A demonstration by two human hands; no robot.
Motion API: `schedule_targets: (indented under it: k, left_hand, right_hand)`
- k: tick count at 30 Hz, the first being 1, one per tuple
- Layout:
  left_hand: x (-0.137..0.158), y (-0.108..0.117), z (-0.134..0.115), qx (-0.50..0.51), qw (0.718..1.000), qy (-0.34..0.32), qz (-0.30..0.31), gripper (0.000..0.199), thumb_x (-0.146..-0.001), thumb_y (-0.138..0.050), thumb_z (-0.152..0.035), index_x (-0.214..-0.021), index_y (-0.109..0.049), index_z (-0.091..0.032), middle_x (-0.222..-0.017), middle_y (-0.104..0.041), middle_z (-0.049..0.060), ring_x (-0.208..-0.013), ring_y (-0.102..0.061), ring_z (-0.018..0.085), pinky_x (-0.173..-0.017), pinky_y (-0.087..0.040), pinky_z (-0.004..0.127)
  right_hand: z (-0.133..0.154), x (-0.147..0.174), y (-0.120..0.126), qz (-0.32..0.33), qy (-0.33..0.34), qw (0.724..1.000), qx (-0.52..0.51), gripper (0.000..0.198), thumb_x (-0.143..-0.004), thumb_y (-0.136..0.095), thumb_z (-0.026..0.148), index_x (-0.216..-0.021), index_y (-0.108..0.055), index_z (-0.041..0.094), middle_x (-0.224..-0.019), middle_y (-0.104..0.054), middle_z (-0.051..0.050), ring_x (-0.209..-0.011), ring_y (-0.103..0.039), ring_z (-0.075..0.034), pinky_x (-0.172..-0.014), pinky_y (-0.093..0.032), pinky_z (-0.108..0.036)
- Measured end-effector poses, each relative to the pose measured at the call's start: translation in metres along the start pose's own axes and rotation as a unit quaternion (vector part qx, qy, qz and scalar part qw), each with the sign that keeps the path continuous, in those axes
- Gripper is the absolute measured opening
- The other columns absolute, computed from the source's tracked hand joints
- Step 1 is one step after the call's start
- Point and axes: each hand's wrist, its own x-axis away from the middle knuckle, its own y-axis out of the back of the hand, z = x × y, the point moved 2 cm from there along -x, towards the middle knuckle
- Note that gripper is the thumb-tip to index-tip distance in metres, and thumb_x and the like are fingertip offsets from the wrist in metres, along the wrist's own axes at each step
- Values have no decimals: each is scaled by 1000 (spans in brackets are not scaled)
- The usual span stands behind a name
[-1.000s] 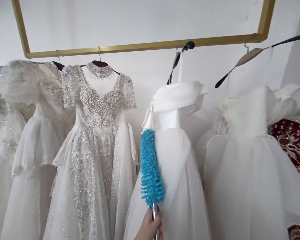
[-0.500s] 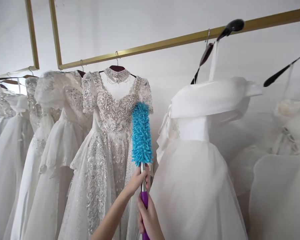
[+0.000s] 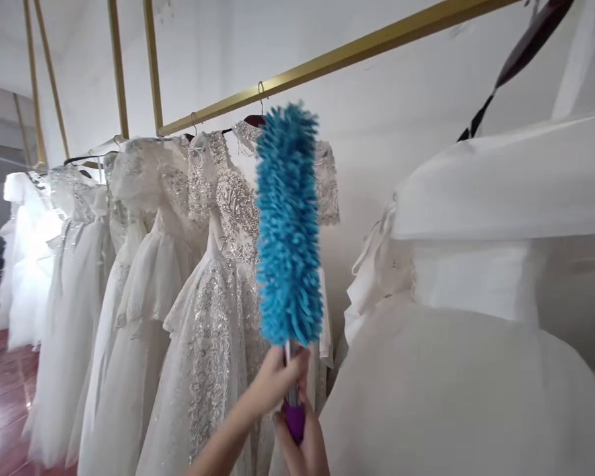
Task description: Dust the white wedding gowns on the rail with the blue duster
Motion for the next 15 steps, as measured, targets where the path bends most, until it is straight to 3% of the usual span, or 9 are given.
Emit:
schedule_targets:
  k: [1, 2, 5, 8, 12, 15]
  left_hand:
    - [-5, 15, -9, 5, 999, -15, -30, 29, -80, -48, -43, -64, -41, -20, -43, -45, -6, -36, -46, 8, -38, -37, 19]
    - [-10, 30, -13, 15, 997, -26, -65, 28, -79, -49, -45, -69, -42, -20, -44, -45, -7, -36, -47, 9, -37, -37, 19]
    - [-19, 71, 0, 39, 985, -33, -166, 32, -77, -52, -51, -83, -40, -21, -48, -45, -11, -34, -46, 8, -35, -35, 19]
    - [-12, 94, 43, 44, 971, 0, -234, 38, -73, -54, -55, -83, -38, -22, -48, -44, -12, -34, -45, 8, -36, -34, 19]
    - [24, 100, 103, 49, 954, 52, -293, 44, -69, -53, -61, -80, -35, -22, -46, -43, -12, -32, -43, 8, -35, -34, 20]
    - [50, 97, 115, 53, 941, 69, -327, 44, -70, -53, -60, -82, -34, -23, -48, -42, -12, -32, -44, 8, -35, -35, 20]
  right_hand:
    - [19, -7, -9, 48, 17, 999, 4, 44, -77, -55, 49, -107, -49, 17, -46, -37, 11, -32, -34, -6, -32, -32, -19]
    - [33, -16, -18, 70, 26, 997, 17, 42, -79, -51, 49, -108, -48, 18, -44, -34, 13, -29, -28, -5, -28, -26, -18]
    - [48, -41, -45, 146, 11, 989, 29, 34, -81, -50, 44, -107, -47, 21, -46, -35, 13, -27, -28, -4, -25, -24, -14]
    - [16, -50, -64, 186, -4, 982, 17, 43, -83, -47, 43, -118, -41, 18, -47, -33, 14, -27, -28, -4, -24, -25, -13]
    - [-55, -27, -74, 221, -46, 974, 26, 60, -79, -49, 46, -126, -36, 12, -56, -45, 9, -28, -29, -1, -23, -22, -13]
    - [-78, -12, -72, 245, -74, 967, 9, 65, -73, -54, 55, -121, -41, 14, -77, -59, -1, -27, -29, 2, -23, -20, -14]
